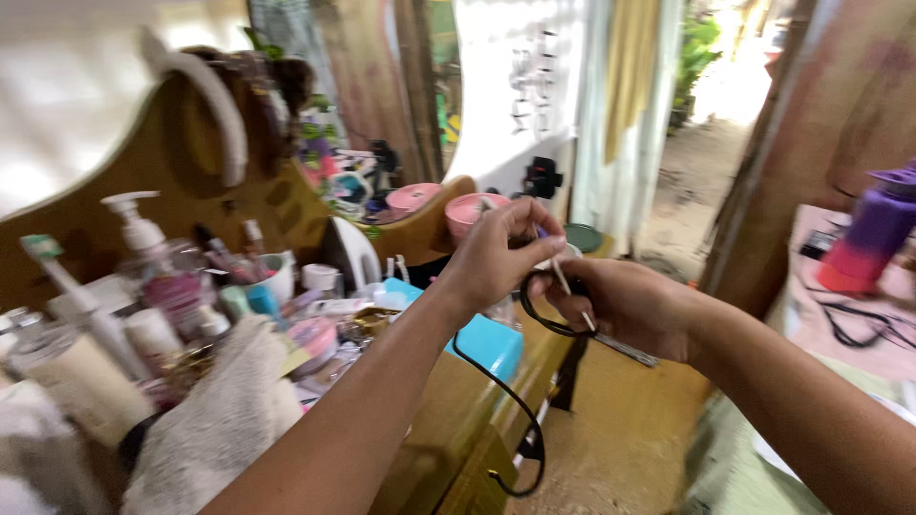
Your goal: The person organizes items on a cluttered vanity and bed. They close a laptop, wipe a handbag with a towel, handle a hair tie, and move various toiletries and a small box. The person also tears off a sheet of toilet paper and wipes a small bottle before placing it back on the vanity.
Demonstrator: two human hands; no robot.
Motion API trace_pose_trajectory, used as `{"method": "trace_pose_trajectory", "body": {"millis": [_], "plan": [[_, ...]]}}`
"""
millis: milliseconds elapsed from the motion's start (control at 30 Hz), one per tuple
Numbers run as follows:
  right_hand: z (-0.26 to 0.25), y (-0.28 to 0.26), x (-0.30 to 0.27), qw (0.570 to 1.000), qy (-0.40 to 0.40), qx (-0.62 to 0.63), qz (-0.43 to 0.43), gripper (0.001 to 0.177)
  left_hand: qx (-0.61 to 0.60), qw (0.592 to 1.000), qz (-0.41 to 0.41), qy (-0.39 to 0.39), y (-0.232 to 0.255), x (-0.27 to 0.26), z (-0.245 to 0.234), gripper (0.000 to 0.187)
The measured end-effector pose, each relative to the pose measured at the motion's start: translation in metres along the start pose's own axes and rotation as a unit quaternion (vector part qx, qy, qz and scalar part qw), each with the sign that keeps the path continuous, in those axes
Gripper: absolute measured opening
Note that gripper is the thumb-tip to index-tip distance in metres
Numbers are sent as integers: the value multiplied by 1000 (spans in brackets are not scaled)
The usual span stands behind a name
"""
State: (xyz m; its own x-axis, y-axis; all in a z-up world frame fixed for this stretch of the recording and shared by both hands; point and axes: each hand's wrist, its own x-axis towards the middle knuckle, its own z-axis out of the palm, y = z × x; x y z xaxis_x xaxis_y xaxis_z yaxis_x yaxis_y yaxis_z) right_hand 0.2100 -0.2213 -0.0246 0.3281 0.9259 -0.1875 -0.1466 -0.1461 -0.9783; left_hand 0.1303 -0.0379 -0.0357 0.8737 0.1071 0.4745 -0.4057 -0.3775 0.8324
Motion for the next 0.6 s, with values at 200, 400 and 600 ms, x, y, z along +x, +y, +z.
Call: {"method": "trace_pose_trajectory", "body": {"millis": [200, 400, 600], "plan": [[-22, 13, -41, 955, -39, 284, -74, 35, 141, 990, 16, -19, -9, 25, 57, 48], [-31, 24, -62, 939, -16, 321, -122, 30, 69, 997, 17, -8, -35, 40, 101, 53], [-35, 7, -60, 885, -15, 436, -165, 26, -11, 999, 18, 36, -60, 20, 83, 47]]}}
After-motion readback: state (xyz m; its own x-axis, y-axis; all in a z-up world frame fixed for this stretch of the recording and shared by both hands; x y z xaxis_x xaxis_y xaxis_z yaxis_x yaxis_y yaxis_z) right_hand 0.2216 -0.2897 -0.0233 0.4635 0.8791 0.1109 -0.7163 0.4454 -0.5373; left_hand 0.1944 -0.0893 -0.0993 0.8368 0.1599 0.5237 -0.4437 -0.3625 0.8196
